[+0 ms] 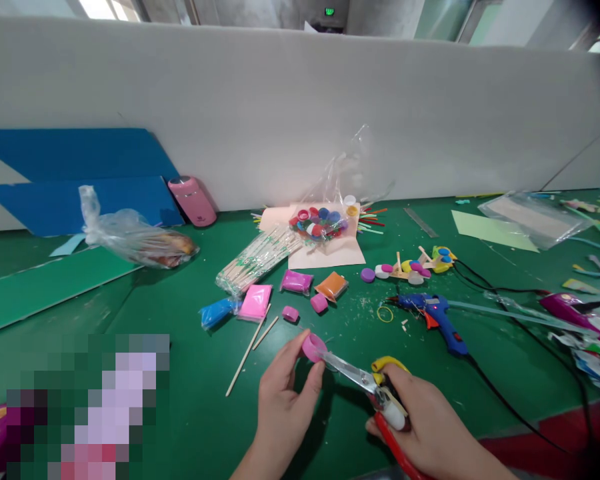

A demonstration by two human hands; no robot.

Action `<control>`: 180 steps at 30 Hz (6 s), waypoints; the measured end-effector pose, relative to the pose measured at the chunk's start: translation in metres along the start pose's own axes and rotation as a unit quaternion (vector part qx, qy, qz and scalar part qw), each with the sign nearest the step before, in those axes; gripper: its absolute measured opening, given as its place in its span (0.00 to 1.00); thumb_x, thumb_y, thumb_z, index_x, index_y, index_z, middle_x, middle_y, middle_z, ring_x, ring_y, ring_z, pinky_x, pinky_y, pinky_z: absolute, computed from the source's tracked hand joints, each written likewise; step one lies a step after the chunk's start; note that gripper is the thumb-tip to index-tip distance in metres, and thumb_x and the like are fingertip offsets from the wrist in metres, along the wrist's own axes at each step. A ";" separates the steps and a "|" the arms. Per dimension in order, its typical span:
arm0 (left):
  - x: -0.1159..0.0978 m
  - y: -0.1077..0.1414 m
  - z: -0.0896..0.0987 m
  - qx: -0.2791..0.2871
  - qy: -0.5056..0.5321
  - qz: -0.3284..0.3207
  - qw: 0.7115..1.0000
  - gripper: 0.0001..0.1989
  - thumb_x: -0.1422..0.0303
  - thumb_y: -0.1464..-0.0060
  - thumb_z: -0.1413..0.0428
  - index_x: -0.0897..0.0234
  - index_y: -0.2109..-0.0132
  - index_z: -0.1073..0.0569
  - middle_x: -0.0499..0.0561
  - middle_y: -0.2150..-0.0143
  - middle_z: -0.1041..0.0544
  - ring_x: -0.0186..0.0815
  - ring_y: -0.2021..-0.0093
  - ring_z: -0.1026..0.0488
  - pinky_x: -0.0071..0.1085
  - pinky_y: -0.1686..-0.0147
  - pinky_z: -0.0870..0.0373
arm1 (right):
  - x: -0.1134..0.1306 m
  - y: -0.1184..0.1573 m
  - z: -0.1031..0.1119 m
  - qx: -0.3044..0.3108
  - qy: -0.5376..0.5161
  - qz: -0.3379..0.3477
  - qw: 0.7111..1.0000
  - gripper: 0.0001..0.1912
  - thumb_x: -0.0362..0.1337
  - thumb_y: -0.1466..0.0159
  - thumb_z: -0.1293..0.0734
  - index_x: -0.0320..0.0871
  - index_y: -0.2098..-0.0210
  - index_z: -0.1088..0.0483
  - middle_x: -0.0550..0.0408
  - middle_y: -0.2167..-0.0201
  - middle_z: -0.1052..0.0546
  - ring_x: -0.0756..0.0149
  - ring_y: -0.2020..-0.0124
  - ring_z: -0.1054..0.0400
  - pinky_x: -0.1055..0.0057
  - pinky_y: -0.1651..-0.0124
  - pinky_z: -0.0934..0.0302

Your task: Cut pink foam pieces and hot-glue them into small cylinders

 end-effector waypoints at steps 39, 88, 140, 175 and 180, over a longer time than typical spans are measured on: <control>-0.010 -0.013 0.000 0.063 0.139 0.140 0.978 0.14 0.71 0.57 0.43 0.66 0.59 0.28 0.53 0.64 0.22 0.37 0.63 0.26 0.29 0.63 0.28 | -0.003 0.000 -0.001 0.009 0.000 -0.017 1.000 0.13 0.39 0.51 0.34 0.46 0.72 0.44 0.61 0.78 0.31 0.68 0.79 0.39 0.75 0.77 0.53; -0.011 -0.012 0.005 0.062 0.125 0.098 0.985 0.14 0.73 0.57 0.43 0.64 0.59 0.27 0.52 0.63 0.22 0.38 0.63 0.26 0.30 0.62 0.28 | -0.001 0.001 -0.003 0.001 0.025 -0.001 1.000 0.14 0.42 0.50 0.34 0.46 0.71 0.44 0.61 0.78 0.31 0.67 0.78 0.38 0.75 0.76 0.52; 0.006 -0.002 0.001 0.016 0.174 0.223 0.959 0.15 0.70 0.61 0.40 0.64 0.61 0.27 0.51 0.66 0.23 0.36 0.67 0.26 0.28 0.65 0.29 | -0.007 -0.001 0.008 0.011 -0.032 -0.019 0.999 0.12 0.44 0.46 0.37 0.47 0.69 0.45 0.62 0.78 0.32 0.68 0.79 0.41 0.76 0.77 0.50; 0.002 -0.003 0.000 0.028 0.102 0.124 0.987 0.14 0.72 0.59 0.41 0.65 0.60 0.27 0.52 0.64 0.24 0.37 0.63 0.27 0.31 0.61 0.30 | 0.004 0.001 0.006 0.022 0.038 -0.010 0.999 0.15 0.44 0.51 0.33 0.46 0.71 0.43 0.59 0.76 0.30 0.66 0.77 0.39 0.74 0.77 0.56; 0.002 -0.003 0.000 0.029 0.075 0.091 0.993 0.15 0.73 0.58 0.42 0.64 0.59 0.27 0.52 0.62 0.24 0.37 0.62 0.28 0.31 0.59 0.31 | 0.006 0.000 0.007 0.023 0.038 -0.007 0.999 0.14 0.44 0.50 0.34 0.46 0.72 0.44 0.60 0.77 0.30 0.65 0.77 0.38 0.74 0.77 0.56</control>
Point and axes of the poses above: each hand's wrist, its own y-axis away from the middle knuckle, its own z-axis out of the back of the hand, x = y × z, the point moved 6 cm from there along -y, towards the middle knuckle
